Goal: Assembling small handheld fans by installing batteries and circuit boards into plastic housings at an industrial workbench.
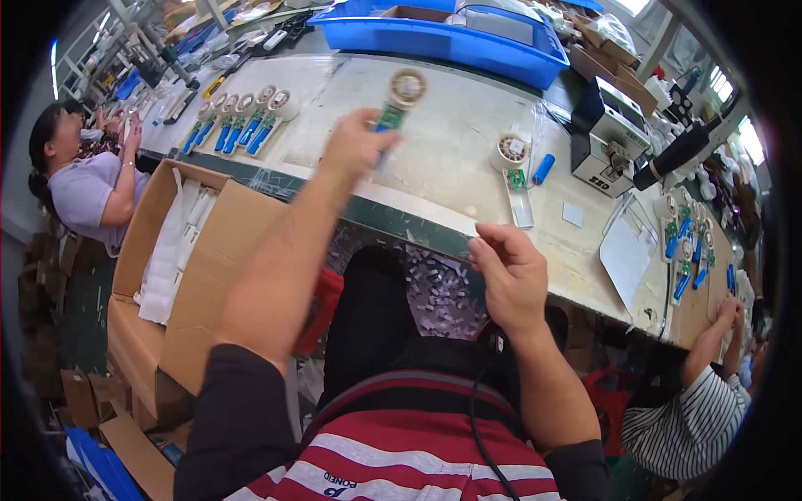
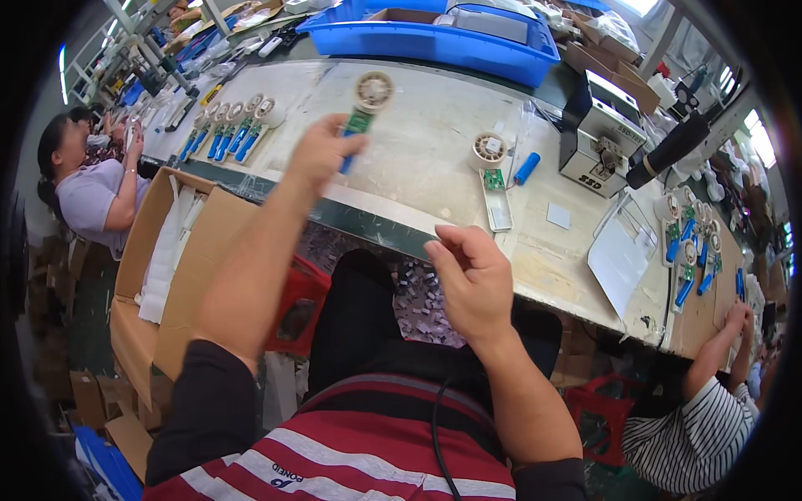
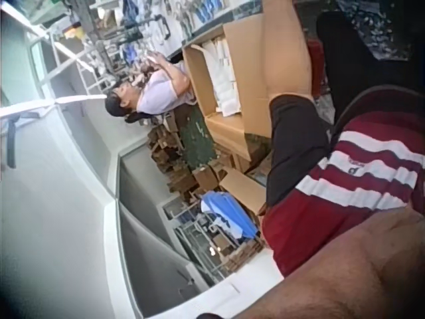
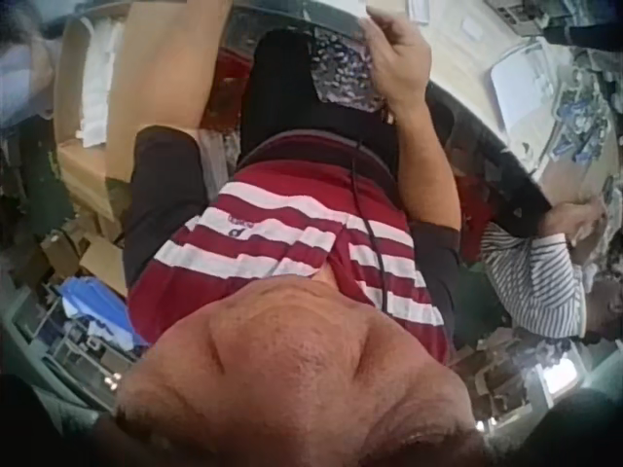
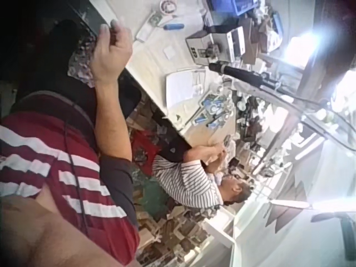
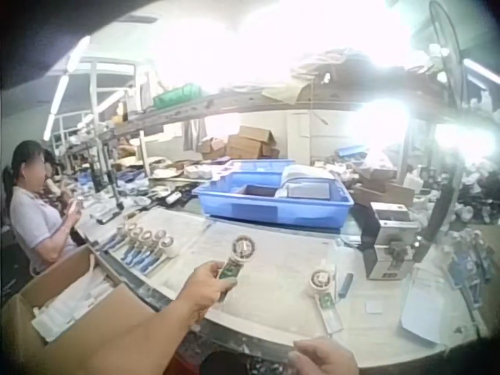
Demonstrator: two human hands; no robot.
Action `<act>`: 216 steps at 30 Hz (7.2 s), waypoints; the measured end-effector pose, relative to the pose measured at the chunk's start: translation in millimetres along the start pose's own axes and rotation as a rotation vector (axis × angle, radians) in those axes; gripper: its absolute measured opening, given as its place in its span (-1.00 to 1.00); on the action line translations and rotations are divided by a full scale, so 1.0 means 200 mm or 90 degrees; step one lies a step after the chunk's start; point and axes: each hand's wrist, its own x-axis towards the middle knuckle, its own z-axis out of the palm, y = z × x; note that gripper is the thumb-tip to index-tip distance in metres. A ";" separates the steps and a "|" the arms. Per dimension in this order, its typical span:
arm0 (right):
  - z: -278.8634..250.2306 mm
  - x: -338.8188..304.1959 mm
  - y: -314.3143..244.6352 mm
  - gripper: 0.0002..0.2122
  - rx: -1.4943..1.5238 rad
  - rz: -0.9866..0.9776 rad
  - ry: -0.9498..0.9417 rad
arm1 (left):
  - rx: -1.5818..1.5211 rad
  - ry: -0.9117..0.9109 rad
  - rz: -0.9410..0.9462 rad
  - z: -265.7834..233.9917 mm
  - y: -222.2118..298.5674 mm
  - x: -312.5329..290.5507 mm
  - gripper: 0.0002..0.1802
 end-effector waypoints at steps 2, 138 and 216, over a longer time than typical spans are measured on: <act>-0.09 -0.01 0.02 -0.87 -0.017 0.006 0.019 | 0.197 0.042 -0.002 -0.26 -0.06 0.16 -0.39; -0.47 0.52 0.05 -0.84 -0.653 -0.287 -0.236 | -0.549 -0.423 -0.164 0.51 -0.08 -0.45 -0.27; -0.18 0.18 0.14 -0.91 -0.321 -0.303 -0.014 | -0.848 -0.400 -0.205 0.66 -0.16 -0.48 -0.67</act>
